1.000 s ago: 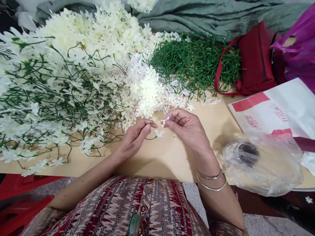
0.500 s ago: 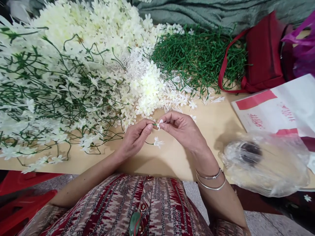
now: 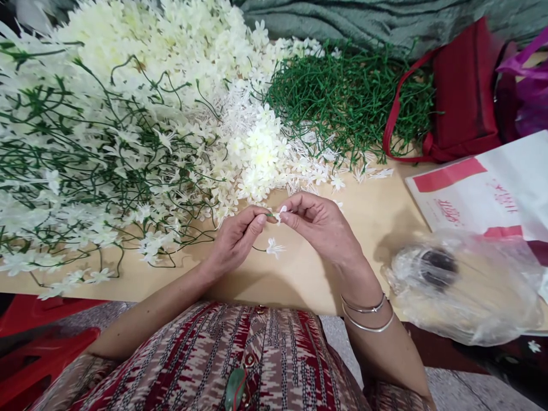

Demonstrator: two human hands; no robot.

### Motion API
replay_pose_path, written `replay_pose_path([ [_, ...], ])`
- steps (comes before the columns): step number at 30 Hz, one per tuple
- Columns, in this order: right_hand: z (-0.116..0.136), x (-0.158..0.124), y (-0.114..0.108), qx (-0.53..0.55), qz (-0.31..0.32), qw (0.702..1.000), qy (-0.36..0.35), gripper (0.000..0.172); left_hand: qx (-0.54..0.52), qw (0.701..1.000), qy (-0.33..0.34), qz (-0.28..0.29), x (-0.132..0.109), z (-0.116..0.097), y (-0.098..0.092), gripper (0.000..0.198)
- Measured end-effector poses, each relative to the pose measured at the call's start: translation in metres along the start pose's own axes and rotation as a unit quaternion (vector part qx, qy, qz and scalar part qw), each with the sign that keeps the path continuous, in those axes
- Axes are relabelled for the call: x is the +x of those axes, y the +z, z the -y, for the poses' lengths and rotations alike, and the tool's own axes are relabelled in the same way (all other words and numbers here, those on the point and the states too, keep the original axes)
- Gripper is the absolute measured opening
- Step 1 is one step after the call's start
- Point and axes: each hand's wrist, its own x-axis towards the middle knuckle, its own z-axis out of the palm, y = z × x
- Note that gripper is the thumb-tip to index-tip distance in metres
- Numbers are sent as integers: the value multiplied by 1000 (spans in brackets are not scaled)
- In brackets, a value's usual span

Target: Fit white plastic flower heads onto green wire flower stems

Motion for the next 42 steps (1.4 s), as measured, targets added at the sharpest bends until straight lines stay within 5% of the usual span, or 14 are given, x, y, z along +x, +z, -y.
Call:
replay_pose_path([
  [17,3,-1,0,55,-2,998,21,23,-10,1000,-18,1,0,-2,0,28],
  [42,2,-6,11,-45,-28,999,12,10,101,994,40,18,-3,7,6,30],
])
